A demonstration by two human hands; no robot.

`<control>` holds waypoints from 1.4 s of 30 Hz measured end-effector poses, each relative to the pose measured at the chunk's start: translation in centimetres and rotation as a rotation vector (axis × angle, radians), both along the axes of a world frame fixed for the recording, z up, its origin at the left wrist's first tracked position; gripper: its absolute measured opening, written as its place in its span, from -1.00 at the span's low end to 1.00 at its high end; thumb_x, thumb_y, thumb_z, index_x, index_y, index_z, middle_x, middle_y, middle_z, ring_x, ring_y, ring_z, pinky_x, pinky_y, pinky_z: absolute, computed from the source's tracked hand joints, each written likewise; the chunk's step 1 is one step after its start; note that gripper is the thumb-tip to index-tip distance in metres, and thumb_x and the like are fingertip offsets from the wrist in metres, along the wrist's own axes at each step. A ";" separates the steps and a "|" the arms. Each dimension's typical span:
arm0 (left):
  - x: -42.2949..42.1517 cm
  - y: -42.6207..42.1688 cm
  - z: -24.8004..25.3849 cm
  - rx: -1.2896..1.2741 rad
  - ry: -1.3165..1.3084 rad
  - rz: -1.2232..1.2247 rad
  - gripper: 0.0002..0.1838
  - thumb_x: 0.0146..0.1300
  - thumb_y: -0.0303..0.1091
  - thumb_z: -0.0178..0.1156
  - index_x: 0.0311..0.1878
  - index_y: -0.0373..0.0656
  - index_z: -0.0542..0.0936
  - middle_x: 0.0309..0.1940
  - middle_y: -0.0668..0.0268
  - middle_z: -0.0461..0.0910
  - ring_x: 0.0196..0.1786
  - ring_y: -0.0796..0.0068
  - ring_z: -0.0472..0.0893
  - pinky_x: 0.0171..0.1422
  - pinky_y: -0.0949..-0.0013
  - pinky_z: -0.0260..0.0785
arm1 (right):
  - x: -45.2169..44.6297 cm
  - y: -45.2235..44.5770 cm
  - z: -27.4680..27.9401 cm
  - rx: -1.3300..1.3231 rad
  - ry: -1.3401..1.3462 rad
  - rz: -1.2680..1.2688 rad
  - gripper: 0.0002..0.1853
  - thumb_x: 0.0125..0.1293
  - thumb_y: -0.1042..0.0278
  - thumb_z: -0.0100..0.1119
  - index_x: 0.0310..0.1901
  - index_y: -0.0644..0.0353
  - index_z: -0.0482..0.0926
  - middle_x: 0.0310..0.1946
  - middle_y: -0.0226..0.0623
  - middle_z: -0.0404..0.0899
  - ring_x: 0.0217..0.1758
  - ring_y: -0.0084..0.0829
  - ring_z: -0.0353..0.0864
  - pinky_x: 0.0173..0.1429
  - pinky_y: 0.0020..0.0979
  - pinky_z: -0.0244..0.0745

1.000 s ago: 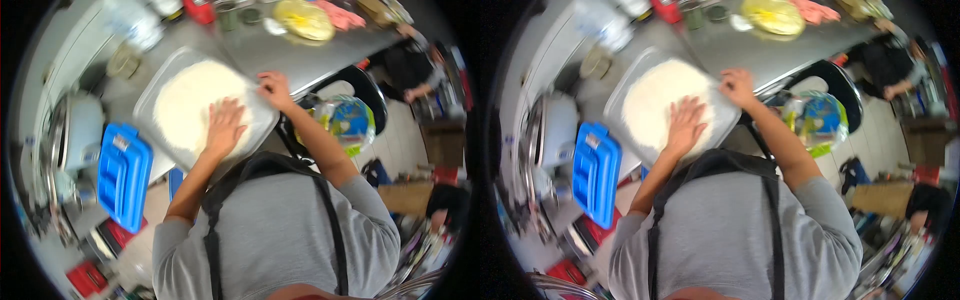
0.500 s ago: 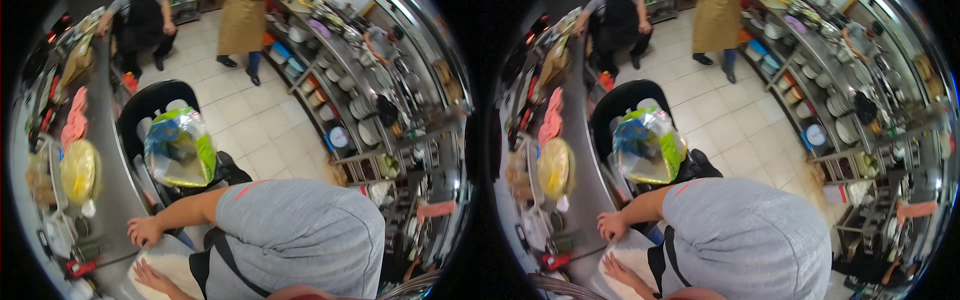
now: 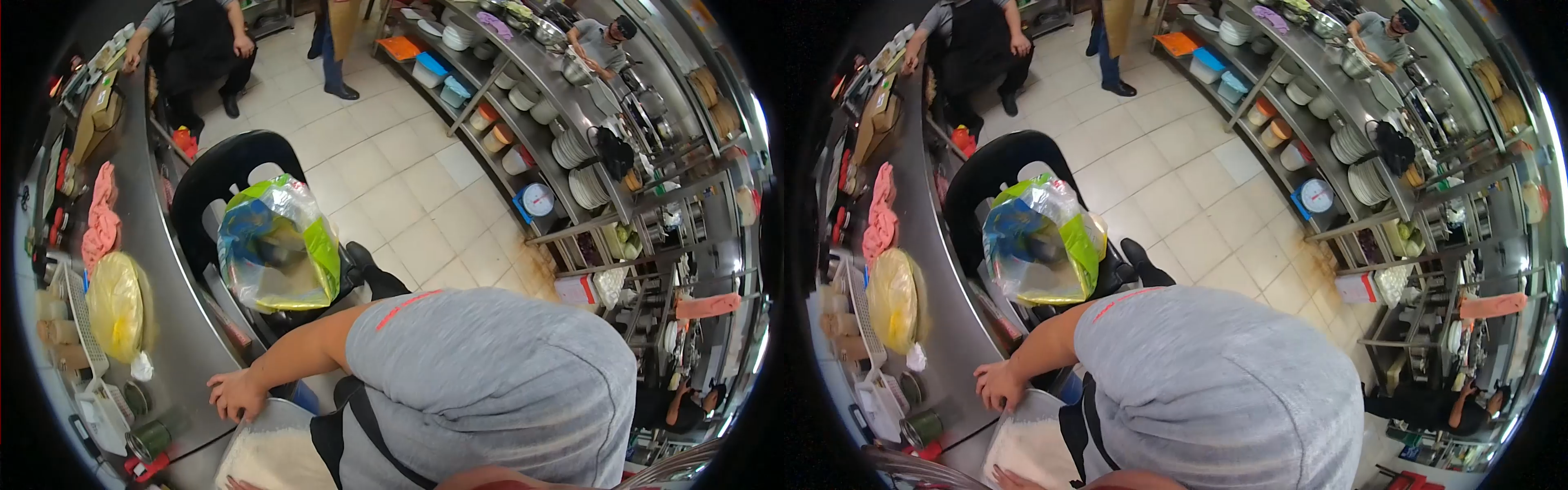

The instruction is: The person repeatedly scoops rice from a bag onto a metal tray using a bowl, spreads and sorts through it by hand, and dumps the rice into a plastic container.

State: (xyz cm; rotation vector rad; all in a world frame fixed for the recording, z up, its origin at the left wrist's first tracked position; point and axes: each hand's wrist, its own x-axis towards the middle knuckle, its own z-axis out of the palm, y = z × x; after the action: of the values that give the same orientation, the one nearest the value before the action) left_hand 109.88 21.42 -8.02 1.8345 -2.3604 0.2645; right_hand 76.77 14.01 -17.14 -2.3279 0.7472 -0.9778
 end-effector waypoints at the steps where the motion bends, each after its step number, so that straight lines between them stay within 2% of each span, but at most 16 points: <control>1: 1.8 -0.4 -0.8 0.010 0.174 -0.067 -0.57 0.55 -0.07 -0.05 0.19 -0.13 0.63 0.25 -0.02 0.55 0.43 -0.07 0.38 0.55 -0.18 -0.02 | 0.1 -0.1 -0.4 -0.004 -0.013 0.022 -0.71 0.10 -0.07 0.32 -0.18 -0.22 0.77 0.26 -0.54 0.56 0.52 -0.21 0.20 0.58 0.19 -0.24; 2: 3.9 -0.5 -1.5 0.015 0.340 -0.118 -0.58 0.54 -0.07 0.00 0.19 -0.14 0.62 0.25 -0.05 0.54 0.45 -0.06 0.35 0.57 -0.18 -0.03 | 0.1 -0.1 -0.5 -0.033 -0.021 -0.003 -0.72 0.04 -0.07 0.33 -0.23 -0.21 0.76 0.25 -0.53 0.57 0.50 -0.21 0.23 0.57 0.18 -0.19; 4: 8.5 -0.7 -4.4 0.013 0.363 -0.077 -0.59 0.56 -0.20 -0.05 0.34 -0.11 0.52 0.39 0.13 0.46 0.47 0.00 0.34 0.61 -0.07 -0.06 | 0.1 0.0 -0.4 -0.071 -0.048 0.011 -0.72 -0.08 -0.06 0.34 -0.34 -0.18 0.72 0.20 -0.51 0.60 0.45 -0.20 0.29 0.52 0.16 -0.07; 5: 7.5 0.5 -3.1 0.045 0.333 -0.041 -0.54 0.57 -0.16 -0.07 0.30 -0.30 0.52 0.36 0.03 0.47 0.47 -0.08 0.32 0.59 -0.06 0.03 | -0.4 0.0 0.2 -0.080 -0.069 0.048 -0.72 -0.13 -0.06 0.34 -0.38 -0.16 0.70 0.18 -0.49 0.61 0.43 -0.19 0.32 0.49 0.15 0.00; 6: 8.3 1.2 -4.0 0.042 0.283 -0.041 -0.54 0.57 -0.14 -0.05 0.27 -0.30 0.54 0.37 0.04 0.46 0.48 -0.05 0.32 0.59 -0.07 0.02 | -0.7 -0.3 1.0 -0.079 -0.073 0.102 -0.73 -0.14 -0.06 0.34 -0.42 -0.13 0.69 0.15 -0.45 0.63 0.40 -0.17 0.36 0.43 0.11 0.11; 7: 11.5 1.4 -7.7 0.001 0.533 -0.121 -0.57 0.57 -0.14 -0.05 0.25 -0.23 0.57 0.38 0.06 0.46 0.48 -0.05 0.33 0.58 -0.09 0.03 | -1.2 -0.4 2.3 -0.042 -0.092 0.137 -0.73 -0.15 -0.05 0.34 -0.44 -0.11 0.69 0.14 -0.43 0.62 0.38 -0.12 0.38 0.37 0.05 0.20; 9: 9.5 3.6 -7.9 -0.104 0.210 -0.041 -0.59 0.53 -0.17 0.00 0.34 -0.06 0.53 0.40 0.11 0.46 0.52 0.01 0.27 0.59 -0.07 -0.07 | -1.3 -0.4 3.0 -0.031 -0.028 0.127 -0.74 -0.17 0.00 0.38 -0.45 -0.08 0.67 0.15 -0.45 0.61 0.34 -0.13 0.41 0.35 -0.02 0.23; 10: 8.5 4.8 -8.0 -0.087 0.185 -0.090 -0.54 0.50 -0.20 0.07 0.41 -0.06 0.47 0.44 0.12 0.40 0.53 0.03 0.25 0.60 -0.04 -0.11 | -1.3 -0.5 3.7 -0.158 -0.137 0.056 -0.81 -0.18 0.10 0.37 -0.52 -0.05 0.64 -0.03 -0.44 0.70 0.15 -0.16 0.57 0.13 -0.12 0.47; 11: 4.9 5.9 -6.1 0.052 0.154 0.137 -0.48 0.46 -0.21 0.12 0.45 -0.06 0.42 0.48 0.10 0.34 0.52 0.03 0.24 0.60 -0.03 -0.10 | -1.4 -0.6 4.3 -0.087 -0.090 0.089 -0.80 -0.17 0.12 0.37 -0.46 -0.07 0.64 0.01 -0.45 0.68 0.17 -0.18 0.54 0.18 -0.09 0.42; 13: -0.7 7.4 -2.5 0.071 0.400 0.200 -0.43 0.43 -0.10 0.15 0.47 0.03 0.41 0.45 0.01 0.34 0.54 0.00 0.20 0.61 -0.05 -0.12 | -1.6 -0.3 5.0 0.090 0.084 0.101 -0.74 -0.05 0.15 0.37 -0.25 -0.15 0.66 0.17 -0.47 0.59 0.34 -0.17 0.38 0.36 -0.03 0.18; 16: -5.1 9.7 -0.2 0.154 0.292 0.261 -0.42 0.43 0.05 0.12 0.48 0.25 0.39 0.56 0.12 0.18 0.61 -0.01 0.07 0.64 -0.22 -0.30 | -1.4 -0.2 5.8 0.081 0.134 0.079 -0.70 0.03 0.16 0.38 -0.13 -0.10 0.72 0.23 -0.48 0.58 0.38 -0.20 0.36 0.41 -0.07 0.12; 24: -4.2 9.9 -0.9 0.210 0.005 0.193 -0.41 0.47 0.22 -0.12 0.51 0.36 0.31 0.59 0.38 0.11 0.65 0.14 -0.05 0.64 -0.31 -0.40 | -1.0 -0.4 5.9 0.033 0.186 0.109 -0.71 0.07 0.24 0.42 -0.12 -0.02 0.75 0.21 -0.52 0.60 0.36 -0.26 0.40 0.43 -0.14 0.08; 30: 1.9 8.8 -1.8 0.177 0.056 0.414 -0.42 0.51 0.25 -0.24 0.51 0.39 0.29 0.60 0.41 0.10 0.66 0.19 -0.04 0.67 -0.23 -0.38 | -1.0 -0.4 5.8 0.044 0.182 0.097 -0.70 0.10 0.22 0.43 -0.10 0.01 0.75 0.21 -0.51 0.60 0.36 -0.26 0.41 0.45 -0.15 0.04; 34: 3.0 12.8 -2.0 0.156 0.133 0.637 -0.41 0.51 0.24 -0.20 0.54 0.38 0.25 0.60 0.40 0.08 0.65 0.06 -0.04 0.65 -0.27 -0.33 | -0.9 -0.2 6.0 0.032 0.205 0.084 -0.70 0.10 0.22 0.42 -0.10 0.01 0.74 0.20 -0.51 0.61 0.36 -0.26 0.40 0.45 -0.16 0.05; 35: 2.7 14.0 -2.3 0.137 0.192 0.648 -0.39 0.50 0.24 -0.17 0.54 0.36 0.25 0.61 0.32 0.06 0.63 -0.08 -0.05 0.64 -0.30 -0.33 | -0.9 -0.3 6.0 0.033 0.205 0.083 -0.70 0.10 0.22 0.42 -0.10 0.01 0.74 0.20 -0.51 0.61 0.36 -0.26 0.40 0.45 -0.16 0.05; 42: -7.7 18.3 -1.0 0.181 0.238 0.673 -0.38 0.47 0.21 -0.08 0.54 0.35 0.26 0.62 0.17 0.00 0.64 -0.21 -0.14 0.61 -0.38 -0.40 | -0.8 0.0 6.1 0.022 0.193 0.077 -0.71 0.09 0.26 0.41 -0.10 0.02 0.74 0.19 -0.51 0.61 0.35 -0.27 0.41 0.44 -0.14 0.05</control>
State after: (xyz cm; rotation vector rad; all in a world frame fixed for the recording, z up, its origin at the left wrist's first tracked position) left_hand 102.23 39.76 -8.99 2.5321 -1.5940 -0.1050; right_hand 75.94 13.96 -11.00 -2.4367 0.7319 -0.7150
